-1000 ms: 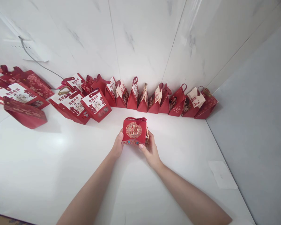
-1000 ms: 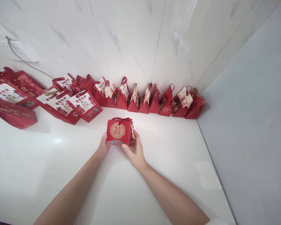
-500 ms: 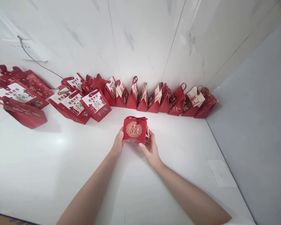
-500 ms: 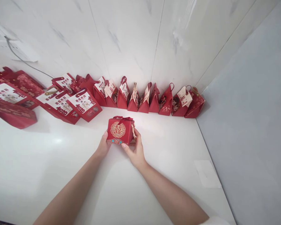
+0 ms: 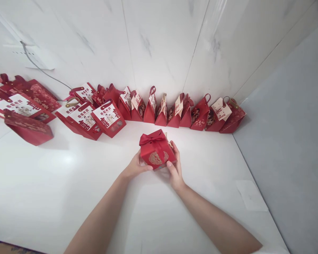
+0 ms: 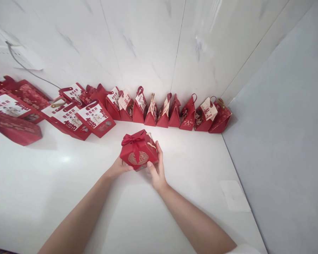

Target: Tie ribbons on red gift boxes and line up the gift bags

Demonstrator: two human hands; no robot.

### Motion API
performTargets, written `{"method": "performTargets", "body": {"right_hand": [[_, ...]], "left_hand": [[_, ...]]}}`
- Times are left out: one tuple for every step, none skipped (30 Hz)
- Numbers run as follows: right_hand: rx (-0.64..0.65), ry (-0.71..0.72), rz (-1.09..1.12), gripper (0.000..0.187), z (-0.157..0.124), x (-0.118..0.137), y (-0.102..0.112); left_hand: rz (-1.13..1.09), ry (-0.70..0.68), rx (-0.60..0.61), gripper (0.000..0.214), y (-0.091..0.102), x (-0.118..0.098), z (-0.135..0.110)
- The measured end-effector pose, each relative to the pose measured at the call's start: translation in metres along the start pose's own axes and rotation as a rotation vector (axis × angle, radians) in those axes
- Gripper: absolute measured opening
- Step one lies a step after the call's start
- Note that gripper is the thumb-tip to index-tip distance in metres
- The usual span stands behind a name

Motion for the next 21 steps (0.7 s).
{"method": "performTargets", "body": {"right_hand": [[-0.033,-0.041,0.04,0.071,0.002,-0.006,0.004],[-0.053,-0.096,0.082,0.069,0.005,-0.014,0.007],[-0.055,-0.162,0.123,0.067,0.007,-0.022,0.009],[-0.038,-0.231,0.162,0.065,0.009,-0.03,0.009],[-0.006,-0.294,0.197,0.064,0.011,-0.036,0.007],[0.032,-0.345,0.227,0.063,0.012,-0.041,0.005],[0.068,-0.38,0.248,0.061,0.012,-0.043,0.002],[0.093,-0.396,0.26,0.059,0.013,-0.043,0.001],[0.106,-0.403,0.264,0.057,0.014,-0.042,0.0],[0.111,-0.407,0.266,0.056,0.014,-0.041,-0.001],[0.11,-0.41,0.269,0.055,0.014,-0.039,-0.001],[0.107,-0.412,0.277,0.054,0.014,-0.038,-0.002],[0.104,-0.414,0.29,0.052,0.013,-0.038,-0.002],[0.1,-0.416,0.306,0.051,0.013,-0.038,-0.002],[0.096,-0.418,0.321,0.049,0.013,-0.038,-0.002],[0.091,-0.42,0.329,0.048,0.013,-0.038,-0.002],[0.085,-0.422,0.332,0.047,0.013,-0.039,-0.001],[0.081,-0.423,0.332,0.046,0.013,-0.04,-0.001],[0.077,-0.422,0.329,0.046,0.013,-0.04,-0.001],[0.076,-0.421,0.324,0.046,0.013,-0.04,0.0],[0.076,-0.42,0.315,0.047,0.013,-0.04,0.0]], "left_hand": [[0.051,0.005,-0.035,0.086,0.001,-0.001,0.0],[0.102,0.006,-0.084,0.088,0.003,-0.002,0.0],[0.148,0.002,-0.141,0.089,0.005,-0.003,0.001],[0.185,-0.011,-0.203,0.09,0.008,-0.004,0.001],[0.212,-0.029,-0.261,0.09,0.012,-0.006,0.001],[0.225,-0.045,-0.303,0.089,0.014,-0.007,0.001],[0.226,-0.055,-0.333,0.088,0.016,-0.008,0.001],[0.222,-0.058,-0.35,0.088,0.018,-0.008,0.002],[0.217,-0.052,-0.354,0.087,0.018,-0.008,0.002],[0.213,-0.044,-0.351,0.087,0.019,-0.008,0.003],[0.209,-0.034,-0.341,0.087,0.018,-0.008,0.004],[0.207,-0.028,-0.33,0.087,0.018,-0.008,0.004],[0.203,-0.027,-0.324,0.087,0.017,-0.009,0.004],[0.195,-0.028,-0.322,0.087,0.017,-0.009,0.005],[0.182,-0.03,-0.322,0.087,0.017,-0.009,0.005],[0.169,-0.034,-0.325,0.088,0.017,-0.009,0.005],[0.158,-0.039,-0.328,0.088,0.017,-0.009,0.004],[0.149,-0.046,-0.334,0.087,0.017,-0.008,0.004],[0.142,-0.05,-0.336,0.087,0.018,-0.007,0.004],[0.138,-0.048,-0.338,0.087,0.018,-0.006,0.004],[0.136,-0.042,-0.342,0.087,0.018,-0.005,0.004]]}}
Point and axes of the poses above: each hand's wrist, its own z-axis towards the middle knuckle, its own y-axis out of the back of the hand, x = y × z, the point moved 8 cm from there along z, towards the middle knuckle, and after that the axes turned 12 degrees about z, right-handed, at the moved point
